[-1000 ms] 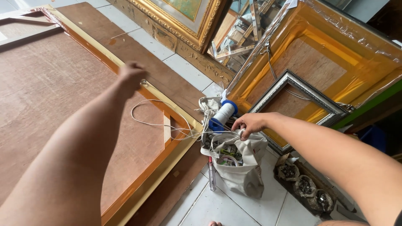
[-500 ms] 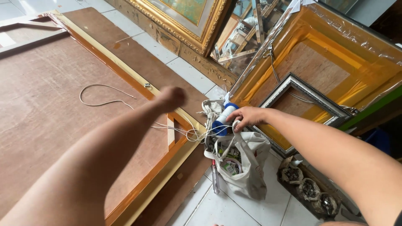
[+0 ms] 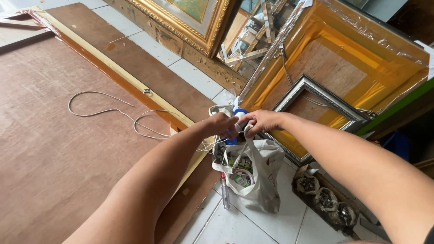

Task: Attaching a hanging wire to the back of a wooden picture frame using a screwdriver, scissors, and wire.

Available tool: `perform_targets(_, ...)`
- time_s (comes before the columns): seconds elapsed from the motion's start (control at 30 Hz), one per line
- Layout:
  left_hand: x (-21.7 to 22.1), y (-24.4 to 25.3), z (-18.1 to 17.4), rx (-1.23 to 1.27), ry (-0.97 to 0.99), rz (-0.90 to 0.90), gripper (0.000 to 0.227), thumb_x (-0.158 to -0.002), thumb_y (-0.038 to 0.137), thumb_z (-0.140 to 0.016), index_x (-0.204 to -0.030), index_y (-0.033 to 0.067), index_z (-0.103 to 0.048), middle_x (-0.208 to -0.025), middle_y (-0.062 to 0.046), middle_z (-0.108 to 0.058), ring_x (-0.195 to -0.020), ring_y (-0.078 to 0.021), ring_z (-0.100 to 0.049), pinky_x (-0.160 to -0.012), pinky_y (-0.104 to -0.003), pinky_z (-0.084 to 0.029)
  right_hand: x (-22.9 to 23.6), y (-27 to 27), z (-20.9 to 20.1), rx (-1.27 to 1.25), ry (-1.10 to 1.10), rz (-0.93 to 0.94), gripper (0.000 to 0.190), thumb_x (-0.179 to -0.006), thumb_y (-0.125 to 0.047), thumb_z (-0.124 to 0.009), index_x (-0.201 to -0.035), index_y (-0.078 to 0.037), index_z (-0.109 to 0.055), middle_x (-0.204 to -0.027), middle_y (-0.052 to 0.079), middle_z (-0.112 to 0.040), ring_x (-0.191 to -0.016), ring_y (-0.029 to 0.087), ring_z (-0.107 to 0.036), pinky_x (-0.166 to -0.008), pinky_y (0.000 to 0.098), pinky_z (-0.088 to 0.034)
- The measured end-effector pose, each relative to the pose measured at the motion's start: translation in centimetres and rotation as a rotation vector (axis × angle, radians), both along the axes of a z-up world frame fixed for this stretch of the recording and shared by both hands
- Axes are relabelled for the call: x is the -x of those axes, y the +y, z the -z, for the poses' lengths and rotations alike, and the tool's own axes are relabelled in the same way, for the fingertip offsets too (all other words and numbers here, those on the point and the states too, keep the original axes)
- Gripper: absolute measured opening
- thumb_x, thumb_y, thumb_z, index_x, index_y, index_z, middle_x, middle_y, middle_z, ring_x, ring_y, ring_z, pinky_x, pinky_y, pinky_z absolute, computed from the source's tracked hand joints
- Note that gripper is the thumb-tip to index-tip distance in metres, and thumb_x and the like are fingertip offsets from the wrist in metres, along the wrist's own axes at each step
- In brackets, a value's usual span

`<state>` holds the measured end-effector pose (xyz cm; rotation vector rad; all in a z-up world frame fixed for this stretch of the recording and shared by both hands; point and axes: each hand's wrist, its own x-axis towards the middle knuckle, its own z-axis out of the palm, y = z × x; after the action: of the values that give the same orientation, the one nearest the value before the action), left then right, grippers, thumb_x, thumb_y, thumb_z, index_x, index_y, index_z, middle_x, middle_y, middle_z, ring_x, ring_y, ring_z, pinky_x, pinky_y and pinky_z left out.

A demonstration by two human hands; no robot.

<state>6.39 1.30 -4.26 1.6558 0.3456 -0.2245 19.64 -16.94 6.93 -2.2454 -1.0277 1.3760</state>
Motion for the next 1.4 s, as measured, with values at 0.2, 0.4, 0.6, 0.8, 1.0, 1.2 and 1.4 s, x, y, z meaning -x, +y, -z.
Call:
perform_targets(0.2, -0.3, -1.2, 2.5, 0.073, 0.018, -0.061, 0.060, -0.086, 0.012, -0.093, -0.137, 0.0044, -0.063, -0.075, -0.022, -0.073, -0.068, -0.0357, -0.082, -0.057, -0.043, -0.074, 1.7, 1.1, -0.8, -0.028, 0.057, -0.030, 0.084, -0.082, -0.014, -0.096, -0.159, -0.021, -0.065, -0.099, -0.004, -0.084, -0.074, 0.003, -0.066, -0.053, 0.0147, -0.045)
perform_targets(0.4, 0.9, 5.8, 0.2, -0.283, -0.076, 0.030, 0.022, -0.089, 0.005, -0.082, -0.110, 0.0057, -0.086, -0.081, -0.022, -0.081, -0.069, -0.0318, -0.084, -0.057, -0.042, -0.074, 0.4, -0.2, 0.3, 0.044, 0.002, -0.077, 0.091, -0.075, -0.014, -0.102, -0.158, -0.016, -0.067, -0.100, 0.003, -0.084, -0.082, 0.011, -0.072, -0.061, 0.0249, -0.052)
perform_targets(0.6, 7.9, 28.8, 2.1, -0.525, -0.167, -0.766, 0.018, -0.097, 0.016, -0.079, -0.111, 0.0117, -0.088, -0.092, -0.020, -0.083, -0.087, -0.0370, -0.084, -0.076, -0.051, -0.069, -10.9, -2.5, 11.7, 0.296, -0.484, -0.416, 0.088, -0.060, -0.040, -0.112, -0.142, -0.037, -0.081, -0.108, 0.002, -0.090, -0.105, 0.020, -0.085, -0.090, 0.0349, -0.066)
perform_targets(0.8, 30.6, 38.2, -1.4, -0.596, 0.141, -1.652, 0.009, -0.095, 0.041, -0.080, -0.102, 0.0361, -0.084, -0.087, 0.006, -0.081, -0.096, -0.0243, -0.083, -0.090, -0.039, -0.067, -19.3, 1.3, 21.9, 0.592, -0.867, -0.665, 0.078, -0.036, -0.067, -0.110, -0.106, -0.075, -0.078, -0.113, -0.042, -0.079, -0.110, -0.007, -0.079, -0.096, 0.0172, -0.065)
perform_targets(1.0, 51.0, 46.5, -5.6, -0.868, -0.048, -2.461, 0.018, -0.092, 0.021, -0.063, -0.080, 0.0212, -0.077, -0.083, -0.009, -0.089, -0.075, -0.0372, -0.083, -0.070, -0.050, -0.060, -9.4, 6.1, 9.3, 0.745, -0.953, -0.604, 0.070, -0.078, -0.053, -0.086, -0.146, -0.041, -0.074, -0.151, -0.007, -0.075, -0.139, 0.013, -0.071, -0.119, 0.0280, -0.056)
perform_targets(1.2, 68.4, 42.0, -9.9, -1.100, 0.295, -2.048, 0.025, -0.102, 0.017, -0.059, -0.090, 0.0179, -0.081, -0.089, -0.020, -0.085, -0.077, -0.0433, -0.082, -0.065, -0.056, -0.066, -3.2, 12.8, 6.6, 0.817, -0.402, -0.142, 0.061, -0.116, -0.052, -0.047, -0.153, -0.006, -0.064, -0.143, 0.023, -0.083, -0.121, 0.040, -0.081, -0.103, 0.0558, -0.061)
perform_targets(1.4, 61.9, 31.8, -8.7, -1.057, 0.870, -0.788, 0.077, -0.090, 0.029, -0.079, -0.158, -0.0060, -0.070, -0.164, -0.038, -0.058, -0.152, -0.0602, -0.053, -0.114, -0.081, -0.043, -7.1, 20.9, 17.2, 0.345, -0.655, -0.351, 0.031, -0.079, -0.034, -0.097, -0.105, -0.052, -0.094, -0.102, -0.005, -0.092, -0.085, 0.022, -0.090, -0.058, 0.0437, -0.075)
